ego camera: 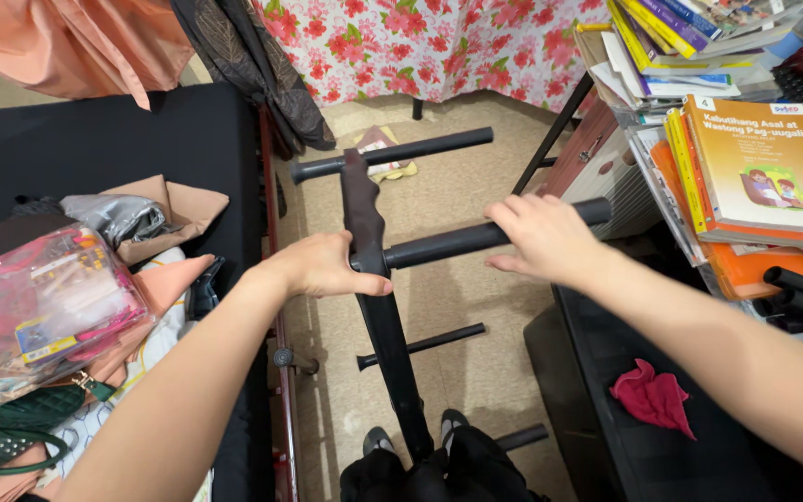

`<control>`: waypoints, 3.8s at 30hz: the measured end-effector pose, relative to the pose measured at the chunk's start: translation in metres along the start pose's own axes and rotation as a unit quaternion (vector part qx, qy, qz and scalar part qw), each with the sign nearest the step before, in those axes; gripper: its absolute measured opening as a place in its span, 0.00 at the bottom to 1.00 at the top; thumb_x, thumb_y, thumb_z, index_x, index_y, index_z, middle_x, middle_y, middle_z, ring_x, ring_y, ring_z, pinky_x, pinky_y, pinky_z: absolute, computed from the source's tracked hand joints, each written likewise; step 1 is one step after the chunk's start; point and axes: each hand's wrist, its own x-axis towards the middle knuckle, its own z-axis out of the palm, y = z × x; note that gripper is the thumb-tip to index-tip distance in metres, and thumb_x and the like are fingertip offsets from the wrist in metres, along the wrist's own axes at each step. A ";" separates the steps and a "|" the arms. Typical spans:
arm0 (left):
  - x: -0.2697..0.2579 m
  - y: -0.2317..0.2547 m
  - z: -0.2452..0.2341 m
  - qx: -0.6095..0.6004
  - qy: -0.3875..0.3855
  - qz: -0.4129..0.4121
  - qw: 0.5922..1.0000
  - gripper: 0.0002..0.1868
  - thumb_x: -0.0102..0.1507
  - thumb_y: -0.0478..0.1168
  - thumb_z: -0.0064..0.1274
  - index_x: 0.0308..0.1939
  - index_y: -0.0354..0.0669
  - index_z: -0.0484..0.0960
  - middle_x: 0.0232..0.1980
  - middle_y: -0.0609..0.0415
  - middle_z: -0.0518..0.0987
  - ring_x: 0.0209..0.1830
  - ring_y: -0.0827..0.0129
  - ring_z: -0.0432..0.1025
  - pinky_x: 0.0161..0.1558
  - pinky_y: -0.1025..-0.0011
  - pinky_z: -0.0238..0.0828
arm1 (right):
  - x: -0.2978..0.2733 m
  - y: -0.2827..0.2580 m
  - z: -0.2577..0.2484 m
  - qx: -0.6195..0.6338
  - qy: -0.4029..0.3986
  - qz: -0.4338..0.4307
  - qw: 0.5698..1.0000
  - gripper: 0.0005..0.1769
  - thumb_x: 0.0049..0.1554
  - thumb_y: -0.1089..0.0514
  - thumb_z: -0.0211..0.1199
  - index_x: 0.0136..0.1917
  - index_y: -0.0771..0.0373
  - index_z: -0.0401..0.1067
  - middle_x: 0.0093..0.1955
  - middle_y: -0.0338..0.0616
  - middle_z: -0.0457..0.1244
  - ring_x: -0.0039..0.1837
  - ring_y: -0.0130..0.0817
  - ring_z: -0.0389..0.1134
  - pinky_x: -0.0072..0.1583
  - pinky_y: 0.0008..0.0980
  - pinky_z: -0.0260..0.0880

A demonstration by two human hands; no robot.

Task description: The person wipes a black plastic tray with a pink cloth, then attaches several black cylindrical rods to a vertical frame. The tray is cleaned on both sides and the rods are inserted into slots on the frame.

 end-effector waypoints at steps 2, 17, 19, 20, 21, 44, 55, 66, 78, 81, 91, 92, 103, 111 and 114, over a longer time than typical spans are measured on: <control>0.001 0.001 0.002 -0.003 0.000 -0.002 1.000 0.54 0.40 0.77 0.58 0.48 0.29 0.80 0.48 0.34 0.83 0.52 0.48 0.79 0.54 0.58 0.74 | -0.013 -0.005 0.008 -0.035 0.055 -0.014 0.998 0.35 0.39 0.42 0.74 0.56 0.62 0.71 0.43 0.47 0.64 0.47 0.49 0.70 0.48 0.47 0.68; 0.031 0.042 0.011 0.035 0.000 0.016 0.999 0.54 0.40 0.78 0.58 0.48 0.30 0.81 0.47 0.34 0.83 0.51 0.47 0.78 0.55 0.59 0.73 | -0.009 0.068 0.006 0.175 -0.315 0.163 0.918 0.29 0.37 0.42 0.78 0.48 0.54 0.76 0.34 0.42 0.68 0.40 0.46 0.72 0.46 0.45 0.72; 0.033 0.040 0.012 0.030 -0.006 0.004 1.000 0.54 0.40 0.77 0.58 0.48 0.29 0.81 0.48 0.34 0.83 0.51 0.47 0.79 0.55 0.59 0.74 | -0.029 0.056 0.011 0.089 -0.078 0.044 0.992 0.32 0.37 0.41 0.76 0.49 0.60 0.73 0.38 0.47 0.67 0.42 0.49 0.71 0.45 0.47 0.71; 0.033 0.039 0.013 0.027 -0.011 -0.002 1.000 0.55 0.41 0.77 0.58 0.49 0.29 0.80 0.48 0.33 0.83 0.52 0.47 0.79 0.55 0.59 0.74 | -0.039 0.050 0.015 0.041 0.044 -0.016 0.998 0.34 0.37 0.40 0.75 0.50 0.63 0.72 0.41 0.49 0.67 0.43 0.51 0.71 0.44 0.48 0.70; 0.033 0.039 0.013 0.023 -0.015 -0.009 1.000 0.55 0.41 0.77 0.58 0.49 0.29 0.80 0.48 0.33 0.83 0.52 0.47 0.79 0.55 0.60 0.74 | -0.047 0.047 0.019 0.021 0.059 -0.009 0.998 0.32 0.40 0.41 0.75 0.51 0.62 0.72 0.41 0.48 0.67 0.44 0.51 0.71 0.45 0.48 0.70; 0.036 0.087 0.018 0.005 -0.050 -0.053 0.997 0.50 0.37 0.74 0.60 0.44 0.32 0.81 0.33 0.42 0.82 0.34 0.54 0.82 0.40 0.60 0.78 | -0.056 0.029 0.029 0.027 0.082 -0.003 0.996 0.33 0.43 0.41 0.75 0.54 0.62 0.73 0.42 0.47 0.66 0.47 0.47 0.71 0.47 0.46 0.71; 0.036 0.067 0.035 0.034 -0.046 -0.060 0.997 0.56 0.40 0.77 0.58 0.52 0.29 0.78 0.49 0.34 0.83 0.52 0.48 0.80 0.53 0.59 0.77 | -0.090 0.121 0.079 0.589 -0.371 0.333 0.636 0.18 0.53 0.51 0.72 0.43 0.64 0.67 0.31 0.44 0.64 0.29 0.31 0.65 0.35 0.34 0.66; 0.073 0.097 0.112 0.099 -0.090 -0.049 0.990 0.52 0.44 0.76 0.58 0.51 0.32 0.76 0.46 0.37 0.84 0.52 0.49 0.79 0.55 0.58 0.75 | -0.248 0.181 0.246 0.572 -0.077 0.580 0.576 0.22 0.48 0.69 0.69 0.57 0.70 0.72 0.45 0.49 0.68 0.46 0.39 0.71 0.48 0.38 0.72; 0.131 0.105 0.162 0.141 -0.160 -0.059 0.975 0.52 0.45 0.77 0.60 0.55 0.37 0.72 0.43 0.41 0.84 0.50 0.50 0.79 0.54 0.58 0.76 | -0.378 0.157 0.362 0.263 -0.115 0.696 0.658 0.37 0.45 0.59 0.77 0.68 0.64 0.71 0.61 0.55 0.69 0.63 0.47 0.71 0.65 0.39 0.69; 0.143 0.111 0.173 0.137 -0.167 -0.056 0.975 0.52 0.45 0.78 0.60 0.54 0.37 0.71 0.41 0.41 0.84 0.49 0.51 0.80 0.53 0.59 0.76 | -0.392 0.169 0.381 0.217 -0.117 0.665 0.705 0.38 0.46 0.57 0.77 0.69 0.65 0.70 0.63 0.58 0.67 0.66 0.52 0.68 0.66 0.41 0.68; 0.174 0.125 0.207 0.125 -0.125 -0.036 0.984 0.48 0.47 0.75 0.62 0.52 0.39 0.70 0.39 0.43 0.84 0.45 0.51 0.81 0.49 0.59 0.77 | -0.442 0.170 0.427 0.168 -0.174 0.652 0.718 0.41 0.47 0.57 0.72 0.73 0.62 0.64 0.69 0.65 0.59 0.68 0.59 0.63 0.67 0.44 0.65; 0.177 0.124 0.210 0.120 -0.123 -0.035 0.985 0.48 0.47 0.75 0.62 0.52 0.39 0.70 0.39 0.42 0.84 0.46 0.51 0.81 0.49 0.59 0.77 | -0.444 0.167 0.430 0.172 -0.191 0.647 0.718 0.41 0.47 0.57 0.72 0.72 0.62 0.65 0.69 0.65 0.59 0.69 0.59 0.63 0.67 0.44 0.65; 0.171 0.109 0.228 0.094 -0.119 -0.022 0.988 0.50 0.46 0.74 0.65 0.54 0.39 0.67 0.47 0.41 0.83 0.51 0.51 0.79 0.56 0.59 0.73 | -0.223 0.088 0.386 0.576 -0.119 0.588 0.556 0.37 0.55 0.34 0.61 0.68 0.59 0.71 0.59 0.45 0.70 0.56 0.41 0.72 0.53 0.42 0.74; 0.155 0.074 0.258 -0.038 -0.099 0.016 0.994 0.47 0.41 0.67 0.71 0.51 0.39 0.75 0.50 0.43 0.81 0.54 0.52 0.76 0.56 0.57 0.70 | -0.073 0.004 0.324 0.644 -0.018 0.512 0.569 0.29 0.49 0.50 0.74 0.60 0.65 0.72 0.52 0.47 0.72 0.51 0.32 0.74 0.53 0.33 0.75; 0.158 0.040 0.271 -0.209 -0.105 -0.054 0.971 0.46 0.42 0.69 0.68 0.49 0.36 0.78 0.49 0.40 0.84 0.52 0.53 0.80 0.54 0.61 0.75 | -0.062 -0.024 0.324 0.643 -0.029 0.532 0.550 0.21 0.50 0.60 0.70 0.57 0.67 0.75 0.48 0.47 0.72 0.48 0.34 0.73 0.50 0.36 0.75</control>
